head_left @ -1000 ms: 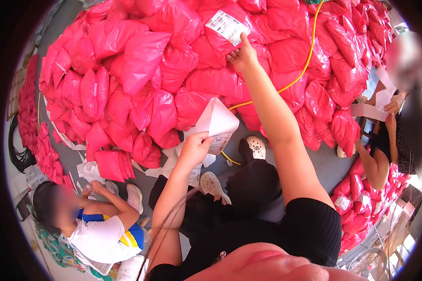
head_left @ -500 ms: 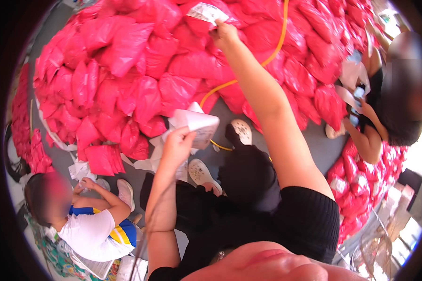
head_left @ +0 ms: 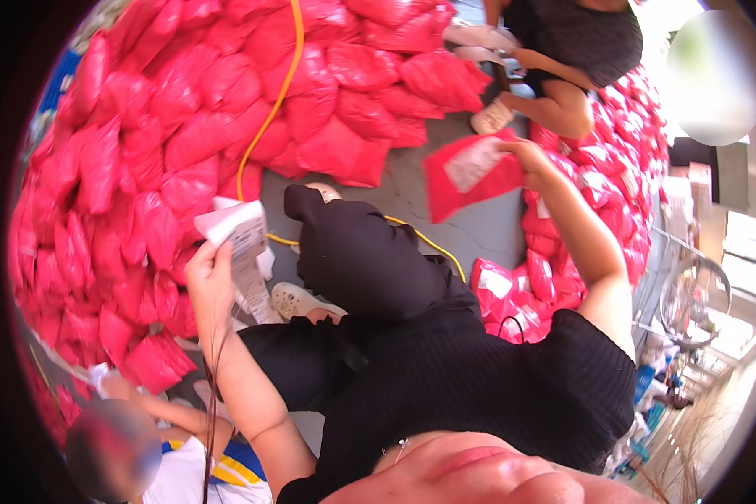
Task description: The person sits on the floor surrounded by pink plastic packages and repeatedly picks up a package, peels a shipping label from a roll, and sticks it onto the package. They then place the labeled package aside and repeat the process with additional packages.
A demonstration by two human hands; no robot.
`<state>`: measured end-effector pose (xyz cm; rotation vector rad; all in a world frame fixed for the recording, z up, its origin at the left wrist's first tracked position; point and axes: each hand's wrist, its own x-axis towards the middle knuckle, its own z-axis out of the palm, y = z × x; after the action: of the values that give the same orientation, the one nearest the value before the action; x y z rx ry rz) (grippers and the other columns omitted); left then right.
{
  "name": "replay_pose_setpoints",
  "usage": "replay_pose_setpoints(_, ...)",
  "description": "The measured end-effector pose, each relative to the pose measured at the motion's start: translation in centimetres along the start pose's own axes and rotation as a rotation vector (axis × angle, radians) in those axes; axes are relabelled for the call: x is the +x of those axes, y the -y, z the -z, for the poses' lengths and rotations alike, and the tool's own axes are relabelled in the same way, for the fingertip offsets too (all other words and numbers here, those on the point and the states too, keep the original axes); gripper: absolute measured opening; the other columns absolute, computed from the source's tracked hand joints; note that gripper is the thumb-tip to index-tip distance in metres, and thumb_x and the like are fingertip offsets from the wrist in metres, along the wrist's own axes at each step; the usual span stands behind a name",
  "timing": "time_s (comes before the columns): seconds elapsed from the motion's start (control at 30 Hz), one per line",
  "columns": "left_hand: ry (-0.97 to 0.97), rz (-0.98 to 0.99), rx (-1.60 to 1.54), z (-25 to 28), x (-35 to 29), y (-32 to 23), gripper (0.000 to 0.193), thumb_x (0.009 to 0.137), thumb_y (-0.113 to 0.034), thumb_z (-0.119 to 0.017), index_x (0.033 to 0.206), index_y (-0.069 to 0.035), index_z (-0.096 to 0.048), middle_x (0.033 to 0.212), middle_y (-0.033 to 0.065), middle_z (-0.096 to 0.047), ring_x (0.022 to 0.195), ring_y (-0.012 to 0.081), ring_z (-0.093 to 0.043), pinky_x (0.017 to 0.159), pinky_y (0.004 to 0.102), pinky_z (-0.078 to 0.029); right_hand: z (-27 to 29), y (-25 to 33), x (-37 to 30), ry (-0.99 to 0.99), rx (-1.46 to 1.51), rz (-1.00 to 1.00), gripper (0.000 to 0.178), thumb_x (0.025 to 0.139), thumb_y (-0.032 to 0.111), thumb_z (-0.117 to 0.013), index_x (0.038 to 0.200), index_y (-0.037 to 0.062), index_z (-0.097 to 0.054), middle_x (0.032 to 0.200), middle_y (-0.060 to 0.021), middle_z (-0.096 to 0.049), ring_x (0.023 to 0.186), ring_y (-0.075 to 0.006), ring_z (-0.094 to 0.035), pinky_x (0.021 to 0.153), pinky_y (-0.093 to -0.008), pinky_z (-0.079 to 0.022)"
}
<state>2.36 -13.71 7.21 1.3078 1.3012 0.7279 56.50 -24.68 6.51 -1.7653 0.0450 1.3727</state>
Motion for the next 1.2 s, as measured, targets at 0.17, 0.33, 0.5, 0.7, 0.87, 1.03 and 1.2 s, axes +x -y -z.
replay_pose_setpoints(0.17,0.014,0.017,-0.078,-1.0,-0.8,-0.2,0.022,0.090,-0.004,-0.056,0.108,0.006,-0.062,0.097,0.0047,-0.064,0.089,0.0089,-0.056,0.082,0.0239,-0.044,28.4,9.1,-5.1,-0.601,-0.295,0.272,0.025,0.087,0.021,-0.057,0.104,0.0025,-0.057,0.093,-0.0097,-0.064,0.075,-0.0213,-0.064,0.065,-0.0372,-0.054)
replay_pose_setpoints(0.33,-0.009,-0.069,0.121,-1.1,-0.1,-0.3,0.021,0.089,-0.003,-0.055,0.106,0.005,-0.063,0.093,0.0035,-0.065,0.086,0.0079,-0.056,0.079,0.0236,-0.045,32.2,6.7,-5.6,-0.912,-0.439,0.360,0.031,0.087,0.022,-0.056,0.112,0.0035,-0.055,0.100,-0.0098,-0.063,0.080,-0.0222,-0.065,0.065,-0.0369,-0.054)
replay_pose_setpoints(0.5,-0.128,-0.015,-0.165,-0.7,-0.3,-1.3,0.021,0.089,-0.001,-0.053,0.107,0.004,-0.063,0.096,0.0054,-0.066,0.086,0.0096,-0.060,0.079,0.0237,-0.047,12.4,-3.8,3.0,-0.004,-0.761,-0.195,0.043,0.089,0.028,-0.056,0.127,0.0083,-0.048,0.111,-0.0087,-0.060,0.090,-0.0235,-0.063,0.068,-0.0386,-0.052)
replay_pose_setpoints(0.7,-0.236,0.064,-0.319,1.4,0.8,0.2,0.024,0.091,-0.002,-0.052,0.112,0.004,-0.061,0.096,0.0059,-0.066,0.086,0.0103,-0.061,0.077,0.0240,-0.048,-12.9,-8.4,11.7,0.452,-1.590,0.903,0.029,0.083,0.028,-0.058,0.100,0.0050,-0.062,0.098,-0.0177,-0.065,0.090,-0.0356,-0.061,0.078,-0.0438,-0.049)
replay_pose_setpoints(0.87,-0.249,0.133,-0.262,2.2,2.0,1.0,0.025,0.091,-0.001,-0.050,0.112,0.003,-0.061,0.098,0.0065,-0.066,0.087,0.0111,-0.061,0.079,0.0242,-0.048,-28.8,-2.8,13.8,0.506,-1.294,0.976,0.026,0.083,0.024,-0.062,0.101,0.0049,-0.063,0.097,-0.0160,-0.066,0.091,-0.0291,-0.063,0.078,-0.0383,-0.049)
replay_pose_setpoints(1.03,-0.273,0.064,-0.369,3.0,4.6,1.6,0.024,0.091,0.000,-0.050,0.113,0.005,-0.059,0.101,0.0079,-0.065,0.090,0.0123,-0.061,0.083,0.0254,-0.048,-41.3,-1.8,9.4,1.069,-1.012,0.680,0.032,0.086,0.024,-0.065,0.108,0.0016,-0.062,0.098,-0.0069,-0.067,0.094,-0.0159,-0.061,0.082,-0.0314,-0.047)
replay_pose_setpoints(1.2,-0.344,-0.033,-0.595,4.3,8.0,2.4,0.026,0.091,0.000,-0.050,0.117,0.004,-0.055,0.103,0.0094,-0.064,0.091,0.0139,-0.062,0.081,0.0261,-0.049,-48.7,-3.9,4.7,1.488,-0.968,0.573,0.036,0.089,0.026,-0.063,0.110,-0.0030,-0.057,0.100,-0.0047,-0.062,0.098,-0.0144,-0.056,0.088,-0.0305,-0.044)
